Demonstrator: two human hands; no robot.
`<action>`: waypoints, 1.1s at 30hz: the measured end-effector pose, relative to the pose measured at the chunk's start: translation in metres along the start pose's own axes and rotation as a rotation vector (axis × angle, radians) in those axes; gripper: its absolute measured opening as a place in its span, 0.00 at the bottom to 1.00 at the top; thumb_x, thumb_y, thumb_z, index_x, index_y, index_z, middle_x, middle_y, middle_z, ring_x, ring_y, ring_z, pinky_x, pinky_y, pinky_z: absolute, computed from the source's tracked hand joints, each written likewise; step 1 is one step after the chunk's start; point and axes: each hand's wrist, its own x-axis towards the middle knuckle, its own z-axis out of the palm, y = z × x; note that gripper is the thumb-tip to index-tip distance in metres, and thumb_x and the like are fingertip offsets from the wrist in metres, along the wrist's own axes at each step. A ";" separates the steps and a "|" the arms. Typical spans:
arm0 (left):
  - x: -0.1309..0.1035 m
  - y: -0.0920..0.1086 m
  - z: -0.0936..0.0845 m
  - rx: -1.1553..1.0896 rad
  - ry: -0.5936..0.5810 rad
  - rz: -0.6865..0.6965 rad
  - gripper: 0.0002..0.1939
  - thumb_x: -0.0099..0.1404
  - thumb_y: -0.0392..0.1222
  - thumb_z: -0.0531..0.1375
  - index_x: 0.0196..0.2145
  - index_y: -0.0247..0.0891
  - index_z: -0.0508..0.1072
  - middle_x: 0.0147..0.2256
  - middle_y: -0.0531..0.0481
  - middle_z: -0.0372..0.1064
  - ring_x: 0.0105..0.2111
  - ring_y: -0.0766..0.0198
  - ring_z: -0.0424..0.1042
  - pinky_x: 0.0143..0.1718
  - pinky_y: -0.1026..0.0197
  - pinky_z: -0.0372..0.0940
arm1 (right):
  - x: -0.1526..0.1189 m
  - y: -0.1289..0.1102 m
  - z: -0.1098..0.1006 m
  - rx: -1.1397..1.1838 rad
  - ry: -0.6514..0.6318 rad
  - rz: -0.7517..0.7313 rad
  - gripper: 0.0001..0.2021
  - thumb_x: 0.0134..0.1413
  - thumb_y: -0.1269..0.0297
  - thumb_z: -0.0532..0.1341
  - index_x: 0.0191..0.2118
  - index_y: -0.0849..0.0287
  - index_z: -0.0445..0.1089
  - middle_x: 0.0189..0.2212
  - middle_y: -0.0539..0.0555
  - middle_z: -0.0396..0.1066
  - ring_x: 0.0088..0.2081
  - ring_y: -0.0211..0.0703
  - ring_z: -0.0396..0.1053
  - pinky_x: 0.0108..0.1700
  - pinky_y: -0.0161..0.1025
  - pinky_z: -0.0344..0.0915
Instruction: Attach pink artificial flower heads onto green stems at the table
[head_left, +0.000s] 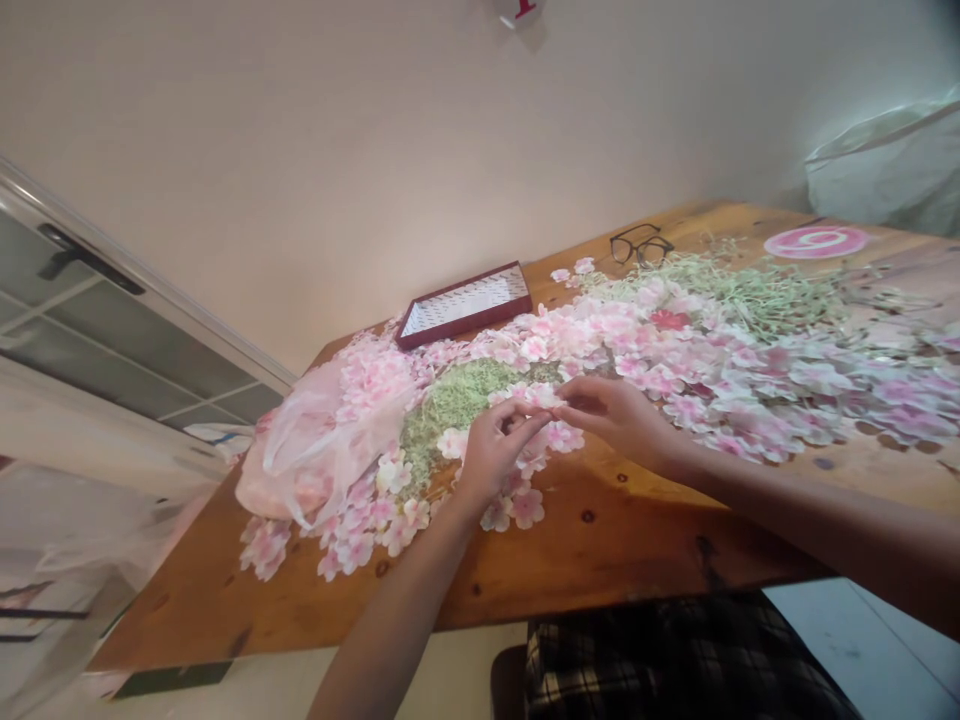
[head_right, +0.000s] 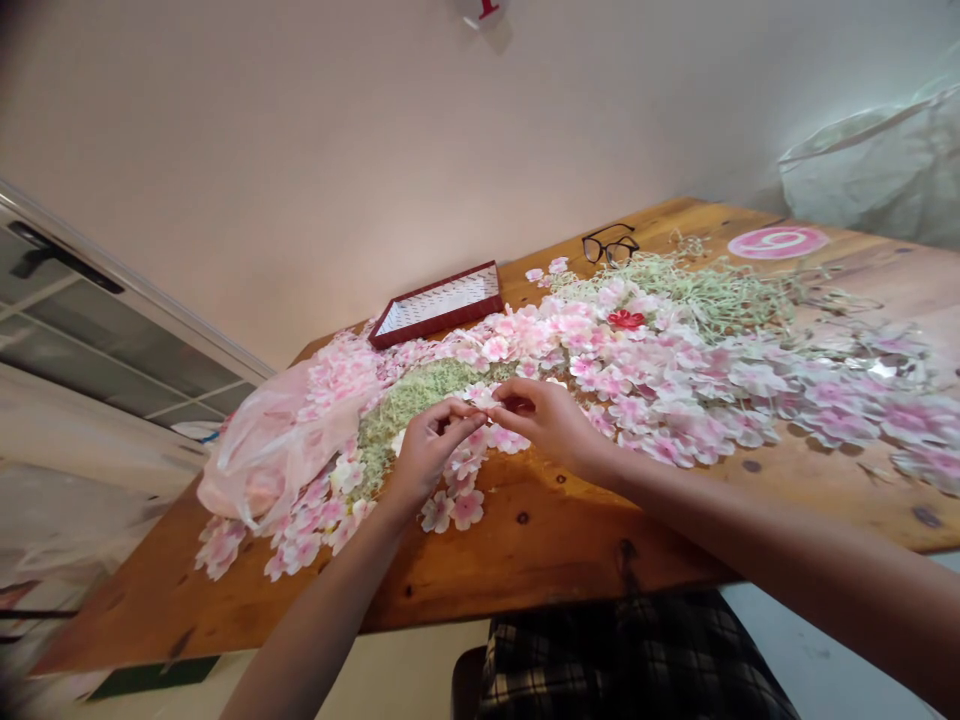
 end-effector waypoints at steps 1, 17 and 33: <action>0.000 0.000 0.001 0.001 -0.001 -0.001 0.14 0.51 0.51 0.55 0.24 0.36 0.67 0.19 0.55 0.56 0.20 0.72 0.53 0.22 0.67 0.50 | 0.000 0.001 0.001 0.000 -0.007 0.004 0.10 0.46 0.58 0.54 0.26 0.59 0.64 0.25 0.51 0.65 0.28 0.38 0.61 0.29 0.35 0.55; 0.013 -0.004 -0.006 -0.249 -0.004 0.010 0.19 0.54 0.48 0.53 0.44 0.41 0.61 0.38 0.47 0.64 0.35 0.66 0.65 0.36 0.62 0.62 | 0.016 0.004 -0.018 0.519 0.061 0.164 0.11 0.40 0.57 0.60 0.27 0.60 0.62 0.27 0.50 0.62 0.33 0.37 0.64 0.39 0.37 0.62; 0.003 -0.009 -0.003 0.272 -0.013 0.225 0.13 0.55 0.42 0.53 0.40 0.42 0.61 0.30 0.53 0.68 0.30 0.67 0.67 0.34 0.63 0.61 | 0.011 0.005 0.002 -0.293 -0.124 -0.077 0.10 0.44 0.57 0.57 0.34 0.56 0.65 0.29 0.52 0.69 0.30 0.43 0.65 0.31 0.38 0.59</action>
